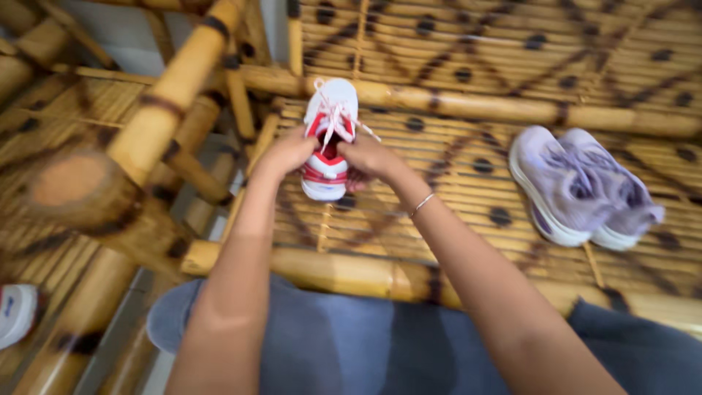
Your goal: The person unlaces a white and red sneaker on a bamboo bench, then re-laces it. They repeat the process on a second white and red sneaker, threading the laces through the eyelets and tying them.
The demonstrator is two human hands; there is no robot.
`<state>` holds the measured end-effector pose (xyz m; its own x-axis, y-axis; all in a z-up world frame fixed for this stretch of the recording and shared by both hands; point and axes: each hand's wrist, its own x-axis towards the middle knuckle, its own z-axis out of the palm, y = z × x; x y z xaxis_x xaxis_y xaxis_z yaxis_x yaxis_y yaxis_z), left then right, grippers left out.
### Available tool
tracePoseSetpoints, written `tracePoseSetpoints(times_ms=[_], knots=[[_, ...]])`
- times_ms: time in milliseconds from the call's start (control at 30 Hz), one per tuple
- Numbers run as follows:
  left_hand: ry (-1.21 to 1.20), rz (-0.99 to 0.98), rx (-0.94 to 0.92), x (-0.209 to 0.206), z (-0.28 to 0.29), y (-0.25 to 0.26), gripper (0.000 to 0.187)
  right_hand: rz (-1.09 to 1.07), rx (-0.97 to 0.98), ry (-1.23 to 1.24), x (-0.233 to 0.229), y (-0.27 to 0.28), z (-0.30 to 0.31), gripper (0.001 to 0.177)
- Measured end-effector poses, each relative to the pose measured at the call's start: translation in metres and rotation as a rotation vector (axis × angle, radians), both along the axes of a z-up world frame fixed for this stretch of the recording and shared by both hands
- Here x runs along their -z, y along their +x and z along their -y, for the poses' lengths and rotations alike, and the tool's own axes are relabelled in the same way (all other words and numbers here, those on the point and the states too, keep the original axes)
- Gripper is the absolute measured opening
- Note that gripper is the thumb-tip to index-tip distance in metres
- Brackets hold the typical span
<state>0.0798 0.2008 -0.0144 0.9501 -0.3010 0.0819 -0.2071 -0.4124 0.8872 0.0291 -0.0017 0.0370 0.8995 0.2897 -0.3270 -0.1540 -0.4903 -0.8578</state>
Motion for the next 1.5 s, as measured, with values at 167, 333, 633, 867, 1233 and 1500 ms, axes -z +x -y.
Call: tracePoseSetpoints(times_ms=[167,333,633,867,1233,1500], knots=[[0.086,0.007,-0.040,0.026,-0.023,0.009,0.041,0.010,0.062,-0.057,0.013,0.004,-0.034,0.035],[0.169,0.018,-0.121,0.034,-0.031,0.012,0.041,-0.025,0.069,-0.028,0.024,0.013,-0.040,0.038],[-0.019,0.081,0.015,0.017,-0.027,-0.008,0.040,0.186,-0.063,-0.353,0.000,-0.016,-0.035,0.042],[0.060,0.278,-0.160,-0.079,-0.098,-0.190,0.035,0.392,-0.591,-0.574,-0.114,-0.101,-0.095,0.040],[0.629,0.363,-1.196,-0.043,-0.305,-0.362,0.050,1.065,-0.923,0.125,-0.010,-0.182,-0.396,0.064],[0.338,0.638,-1.367,0.028,-0.292,-0.345,0.039,0.911,-0.738,0.172,0.040,-0.193,-0.437,0.038]])
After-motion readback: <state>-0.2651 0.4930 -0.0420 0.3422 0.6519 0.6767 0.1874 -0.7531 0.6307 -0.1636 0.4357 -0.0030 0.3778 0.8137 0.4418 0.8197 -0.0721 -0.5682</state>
